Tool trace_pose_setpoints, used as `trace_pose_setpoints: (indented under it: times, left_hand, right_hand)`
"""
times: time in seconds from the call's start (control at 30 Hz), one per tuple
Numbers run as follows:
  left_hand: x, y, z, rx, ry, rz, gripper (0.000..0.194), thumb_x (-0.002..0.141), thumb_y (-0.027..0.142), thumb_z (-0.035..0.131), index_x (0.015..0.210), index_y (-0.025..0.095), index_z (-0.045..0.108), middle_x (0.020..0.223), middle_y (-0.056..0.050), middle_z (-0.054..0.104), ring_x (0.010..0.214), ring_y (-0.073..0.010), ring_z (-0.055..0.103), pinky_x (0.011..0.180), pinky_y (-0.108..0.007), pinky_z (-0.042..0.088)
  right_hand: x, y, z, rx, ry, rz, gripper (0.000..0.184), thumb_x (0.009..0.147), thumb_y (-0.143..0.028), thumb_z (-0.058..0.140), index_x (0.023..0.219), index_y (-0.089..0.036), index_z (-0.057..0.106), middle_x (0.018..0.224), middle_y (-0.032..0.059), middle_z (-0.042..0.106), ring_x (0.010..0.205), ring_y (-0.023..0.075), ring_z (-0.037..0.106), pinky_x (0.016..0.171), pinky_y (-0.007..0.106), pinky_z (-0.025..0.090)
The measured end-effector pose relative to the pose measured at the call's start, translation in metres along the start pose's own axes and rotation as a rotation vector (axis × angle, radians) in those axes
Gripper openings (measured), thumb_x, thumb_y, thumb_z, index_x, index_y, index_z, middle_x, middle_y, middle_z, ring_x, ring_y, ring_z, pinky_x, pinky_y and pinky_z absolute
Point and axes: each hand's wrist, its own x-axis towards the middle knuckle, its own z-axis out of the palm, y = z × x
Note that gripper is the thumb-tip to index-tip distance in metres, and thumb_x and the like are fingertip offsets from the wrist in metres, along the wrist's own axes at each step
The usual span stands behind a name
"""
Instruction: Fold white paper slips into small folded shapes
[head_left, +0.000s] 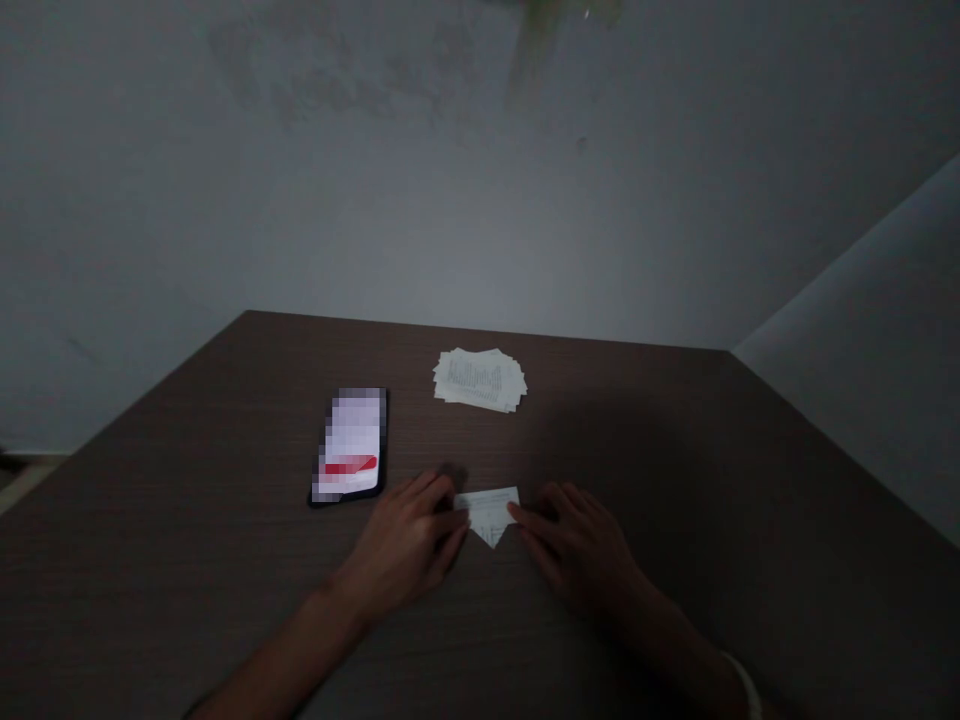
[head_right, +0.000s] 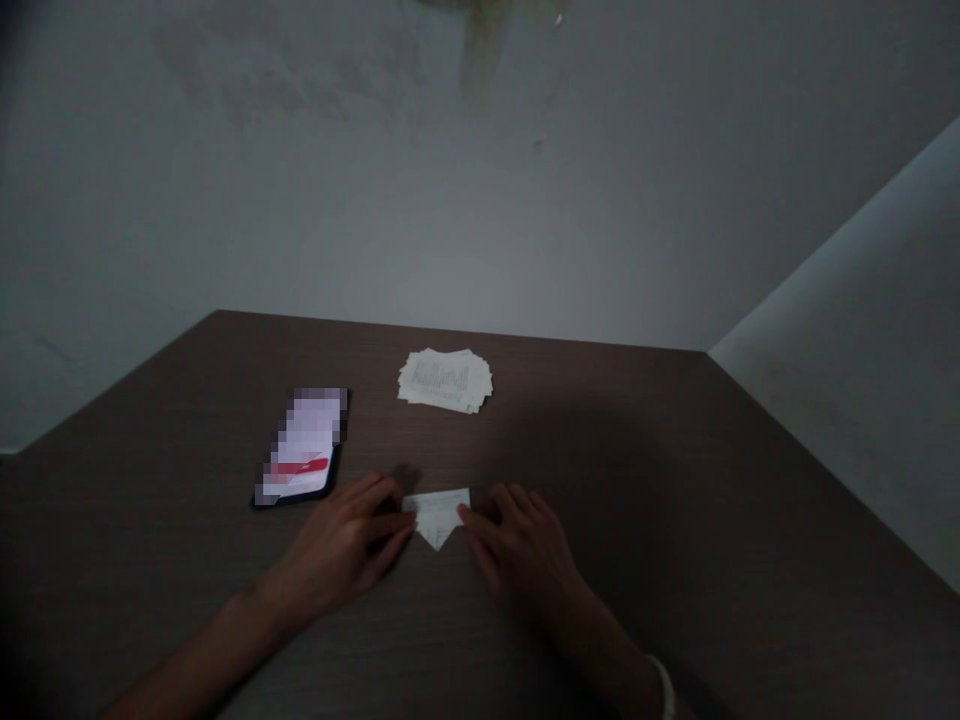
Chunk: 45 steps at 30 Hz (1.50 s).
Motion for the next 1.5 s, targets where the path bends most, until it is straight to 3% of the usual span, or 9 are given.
trace_pose_setpoints:
  times: [0.43, 0.63, 0.73, 0.83, 0.97, 1.1, 1.27, 1.37, 1.5]
  left_hand:
    - [0.002, -0.003, 0.002, -0.093, 0.044, -0.011, 0.021, 0.090, 0.021, 0.052, 0.083, 0.019, 0.072, 0.089, -0.007, 0.057, 0.087, -0.0224, 0.055, 0.071, -0.036, 0.047]
    - [0.003, -0.007, 0.005, -0.142, 0.073, -0.002, 0.016, 0.089, 0.017, 0.054, 0.086, 0.018, 0.070, 0.090, -0.007, 0.058, 0.086, -0.0216, 0.055, 0.072, -0.034, 0.048]
    - [0.002, -0.007, 0.007, -0.138, 0.076, -0.023, 0.016, 0.089, 0.018, 0.054, 0.100, 0.018, 0.066, 0.099, -0.008, 0.060, 0.094, -0.0234, 0.056, 0.080, -0.038, 0.049]
    - [0.000, -0.007, 0.009, -0.116, 0.067, -0.060, 0.034, 0.087, 0.020, 0.057, 0.121, 0.019, 0.057, 0.115, -0.010, 0.059, 0.107, -0.0275, 0.054, 0.093, -0.047, 0.046]
    - [-0.002, -0.008, 0.011, -0.135, 0.060, -0.093, 0.043, 0.086, 0.024, 0.060, 0.128, 0.019, 0.051, 0.123, -0.011, 0.057, 0.115, -0.0294, 0.052, 0.101, -0.054, 0.039]
    - [0.000, -0.009, 0.012, -0.246, 0.096, -0.065, 0.035, 0.084, 0.020, 0.063, 0.119, 0.021, 0.057, 0.113, -0.008, 0.064, 0.107, -0.0262, 0.057, 0.099, -0.052, 0.040]
    - [0.004, -0.009, 0.006, -0.392, 0.209, -0.002, 0.010, 0.091, 0.020, 0.054, 0.089, 0.020, 0.064, 0.084, -0.004, 0.065, 0.083, -0.0194, 0.059, 0.076, -0.036, 0.048]
    - [0.002, -0.009, 0.003, -0.325, 0.316, 0.064, 0.013, 0.091, 0.016, 0.051, 0.090, 0.018, 0.064, 0.085, -0.005, 0.065, 0.081, -0.0187, 0.057, 0.075, -0.035, 0.045]
    - [-0.002, -0.010, 0.002, -0.137, 0.255, 0.123, 0.017, 0.090, 0.012, 0.048, 0.094, 0.017, 0.064, 0.091, -0.007, 0.064, 0.083, -0.0208, 0.054, 0.074, -0.036, 0.042]
  right_hand:
    - [0.007, 0.012, -0.001, 0.242, 0.112, 0.142, 0.019, 0.089, -0.024, 0.056, 0.105, -0.019, 0.067, 0.099, 0.0089, 0.061, 0.091, 0.0212, 0.058, 0.080, 0.035, 0.051]
    - [0.034, 0.003, -0.006, 0.268, -0.020, 0.067, 0.026, 0.081, -0.024, 0.069, 0.106, -0.022, 0.066, 0.109, 0.0074, 0.059, 0.100, 0.0220, 0.057, 0.085, 0.036, 0.048]
    - [0.041, 0.002, -0.007, 0.302, -0.067, 0.084, 0.020, 0.077, -0.022, 0.072, 0.096, -0.021, 0.066, 0.104, 0.0051, 0.060, 0.096, 0.0204, 0.057, 0.083, 0.034, 0.046]
    - [0.042, 0.003, -0.005, 0.358, -0.076, 0.104, 0.019, 0.073, -0.018, 0.075, 0.087, -0.020, 0.064, 0.096, 0.0029, 0.061, 0.090, 0.0187, 0.057, 0.077, 0.030, 0.045]
    - [0.038, 0.005, 0.003, 0.451, -0.024, 0.123, 0.014, 0.073, -0.013, 0.073, 0.081, -0.019, 0.062, 0.078, -0.0004, 0.061, 0.074, 0.0154, 0.056, 0.067, 0.026, 0.042]
    - [0.035, 0.005, 0.012, 0.541, 0.080, 0.101, 0.009, 0.079, -0.015, 0.068, 0.084, -0.020, 0.063, 0.076, 0.0001, 0.061, 0.068, 0.0138, 0.057, 0.063, 0.026, 0.044]
    - [0.034, 0.004, 0.008, 0.545, 0.257, -0.075, 0.011, 0.089, -0.020, 0.057, 0.097, -0.021, 0.065, 0.087, 0.0043, 0.065, 0.081, 0.0160, 0.060, 0.073, 0.029, 0.049]
    - [0.033, 0.003, 0.004, 0.424, 0.272, -0.166, 0.014, 0.092, -0.021, 0.054, 0.098, -0.021, 0.066, 0.087, 0.0051, 0.065, 0.079, 0.0159, 0.059, 0.072, 0.029, 0.049]
    - [0.032, 0.004, 0.006, 0.230, 0.221, -0.230, 0.014, 0.091, -0.018, 0.054, 0.093, -0.021, 0.067, 0.085, 0.0047, 0.066, 0.078, 0.0165, 0.056, 0.070, 0.028, 0.047]
